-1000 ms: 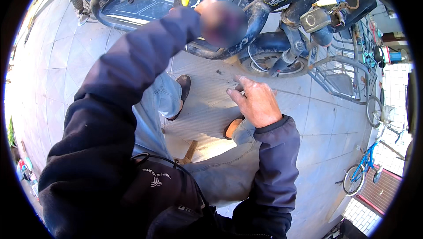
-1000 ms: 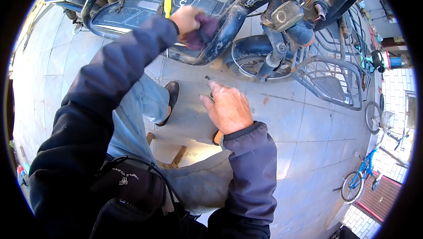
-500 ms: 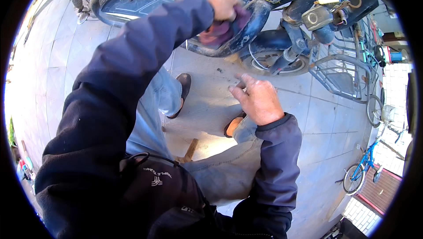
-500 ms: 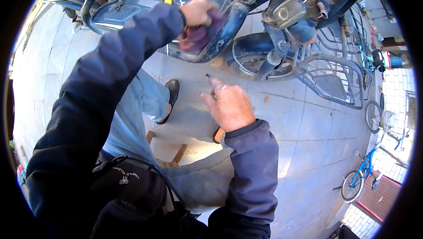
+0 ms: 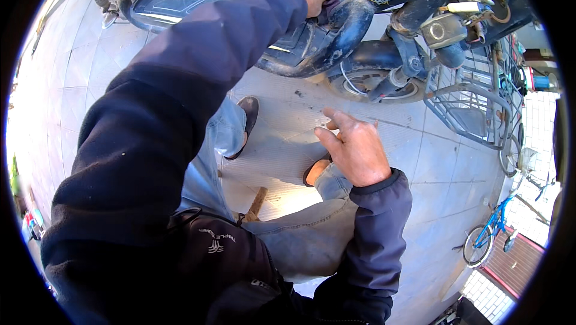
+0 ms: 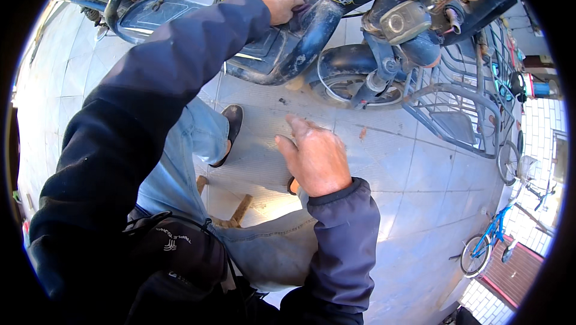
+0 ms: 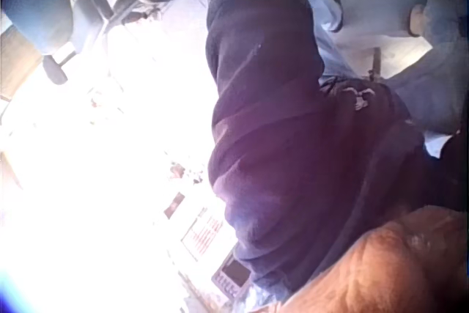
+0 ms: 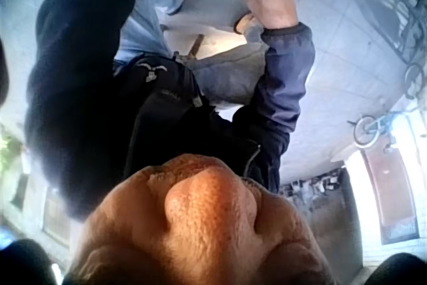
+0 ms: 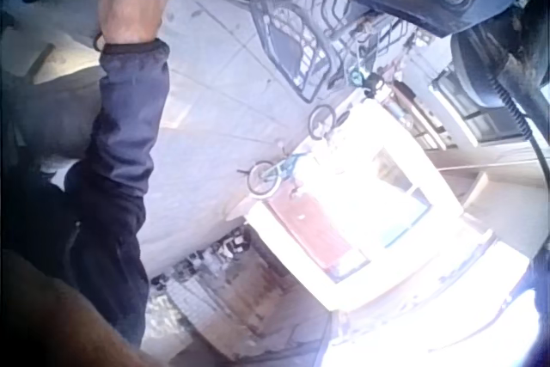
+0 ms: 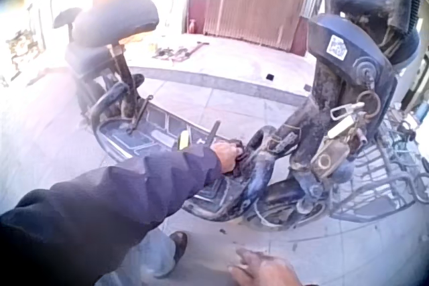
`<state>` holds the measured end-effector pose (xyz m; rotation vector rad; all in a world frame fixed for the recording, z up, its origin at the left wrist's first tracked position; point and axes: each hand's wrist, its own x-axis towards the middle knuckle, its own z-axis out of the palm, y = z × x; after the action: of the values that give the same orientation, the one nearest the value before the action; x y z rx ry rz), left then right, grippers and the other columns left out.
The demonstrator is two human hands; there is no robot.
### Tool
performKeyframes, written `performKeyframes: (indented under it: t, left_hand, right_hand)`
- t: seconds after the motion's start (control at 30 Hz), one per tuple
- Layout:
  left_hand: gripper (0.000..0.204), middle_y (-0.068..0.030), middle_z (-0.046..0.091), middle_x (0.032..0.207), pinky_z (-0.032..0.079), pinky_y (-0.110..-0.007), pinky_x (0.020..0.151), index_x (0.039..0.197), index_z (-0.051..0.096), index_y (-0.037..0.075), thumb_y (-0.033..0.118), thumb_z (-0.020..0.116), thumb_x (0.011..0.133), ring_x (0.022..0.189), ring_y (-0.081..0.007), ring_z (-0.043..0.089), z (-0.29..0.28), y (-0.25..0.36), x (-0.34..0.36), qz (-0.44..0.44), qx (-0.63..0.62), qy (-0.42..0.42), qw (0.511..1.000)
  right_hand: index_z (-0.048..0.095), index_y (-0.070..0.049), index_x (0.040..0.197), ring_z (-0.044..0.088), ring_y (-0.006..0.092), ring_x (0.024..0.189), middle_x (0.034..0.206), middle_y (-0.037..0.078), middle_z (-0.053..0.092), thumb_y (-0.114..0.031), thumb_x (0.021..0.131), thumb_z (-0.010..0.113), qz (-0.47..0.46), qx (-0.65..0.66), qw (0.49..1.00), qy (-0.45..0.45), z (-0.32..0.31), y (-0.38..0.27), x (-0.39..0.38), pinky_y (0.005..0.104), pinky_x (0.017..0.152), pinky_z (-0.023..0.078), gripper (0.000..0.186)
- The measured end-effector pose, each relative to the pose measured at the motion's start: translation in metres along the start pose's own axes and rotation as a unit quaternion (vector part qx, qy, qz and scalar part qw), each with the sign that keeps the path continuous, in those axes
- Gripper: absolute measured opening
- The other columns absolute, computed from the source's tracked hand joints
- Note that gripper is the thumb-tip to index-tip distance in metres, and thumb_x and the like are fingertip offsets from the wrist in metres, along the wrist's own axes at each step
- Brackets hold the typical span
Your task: The person cleans the scooter's body with a cloth and a brush. They then use a multi-tool to tighten a bolt on the front wheel hub. Finally, they use pliers to adjust a cable near the wheel.
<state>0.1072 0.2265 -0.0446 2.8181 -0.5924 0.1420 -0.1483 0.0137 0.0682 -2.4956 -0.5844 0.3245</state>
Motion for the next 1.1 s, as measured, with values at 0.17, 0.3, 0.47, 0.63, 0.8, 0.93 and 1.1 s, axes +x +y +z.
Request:
performKeyframes:
  t: [0.17,0.3,0.47,0.63,0.8,0.93,1.1]
  left_hand:
    - [0.027,-0.017,0.062,0.102,0.05,-0.042,0.084,0.103,0.064,0.007,0.004,0.057,0.077,0.099,-0.0357,0.061,-0.001,0.008,-0.024,0.071,0.013,0.047,0.996]
    - [0.029,-0.0148,0.061,0.096,0.05,-0.041,0.081,0.097,0.063,0.005,0.001,0.06,0.069,0.097,-0.0369,0.06,0.0,0.014,-0.059,0.113,-0.013,0.049,0.992]
    - [0.035,-0.0158,0.061,0.098,0.05,-0.042,0.082,0.105,0.066,0.007,0.002,0.061,0.071,0.094,-0.0366,0.062,-0.003,0.036,-0.086,0.186,-0.119,0.003,0.975]
    - [0.03,-0.0188,0.062,0.102,0.049,-0.042,0.087,0.103,0.067,0.006,0.003,0.059,0.074,0.099,-0.0374,0.061,-0.008,0.06,-0.115,0.08,-0.081,-0.011,0.993]
    - [0.025,-0.0197,0.065,0.094,0.051,-0.045,0.08,0.097,0.067,0.003,0.005,0.06,0.073,0.087,-0.0396,0.064,-0.011,0.111,-0.171,-0.132,-0.158,0.099,0.974]
    - [0.022,-0.0197,0.069,0.085,0.05,-0.045,0.083,0.094,0.071,0.006,0.007,0.059,0.075,0.089,-0.0396,0.065,0.066,0.099,-0.231,-0.457,-0.242,0.062,0.854]
    - [0.024,-0.0238,0.065,0.1,0.049,-0.046,0.087,0.101,0.065,0.001,0.004,0.059,0.077,0.099,-0.0406,0.062,0.055,0.084,-0.224,-0.485,-0.27,0.225,0.801]
  right_hand:
    - [0.063,0.002,0.112,0.067,0.0356,0.081,0.093,0.022,0.068,-0.02,0.083,0.068,0.044,0.015,0.998,-0.031,0.0,0.004,0.0,0.0409,0.073,0.052,0.037]
    - [0.064,0.002,0.111,0.066,0.0382,0.085,0.093,0.022,0.068,-0.022,0.083,0.067,0.054,0.015,0.998,-0.033,0.002,0.0,0.002,0.0434,0.077,0.052,0.037]
    - [0.062,0.005,0.112,0.067,0.0346,0.078,0.087,0.022,0.068,-0.02,0.084,0.067,0.012,0.002,0.999,-0.034,0.008,0.001,0.009,0.0399,0.071,0.052,0.037]
    - [0.063,0.004,0.113,0.065,0.0386,0.088,0.091,0.023,0.068,-0.022,0.084,0.066,0.064,-0.004,0.997,-0.048,0.003,0.004,0.009,0.044,0.08,0.05,0.039]
    - [0.062,0.003,0.114,0.065,0.0374,0.087,0.09,0.022,0.068,-0.022,0.084,0.065,0.045,-0.017,0.998,-0.035,-0.004,0.01,-0.004,0.0433,0.078,0.05,0.04]
    - [0.062,0.003,0.113,0.067,0.0349,0.083,0.089,0.021,0.068,-0.022,0.084,0.065,0.056,0.05,0.996,-0.047,-0.003,0.002,-0.004,0.0418,0.075,0.05,0.039]
    - [0.062,0.003,0.113,0.067,0.0335,0.08,0.088,0.018,0.069,-0.021,0.084,0.065,0.062,0.038,0.996,-0.042,-0.002,0.01,-0.015,0.041,0.073,0.051,0.038]
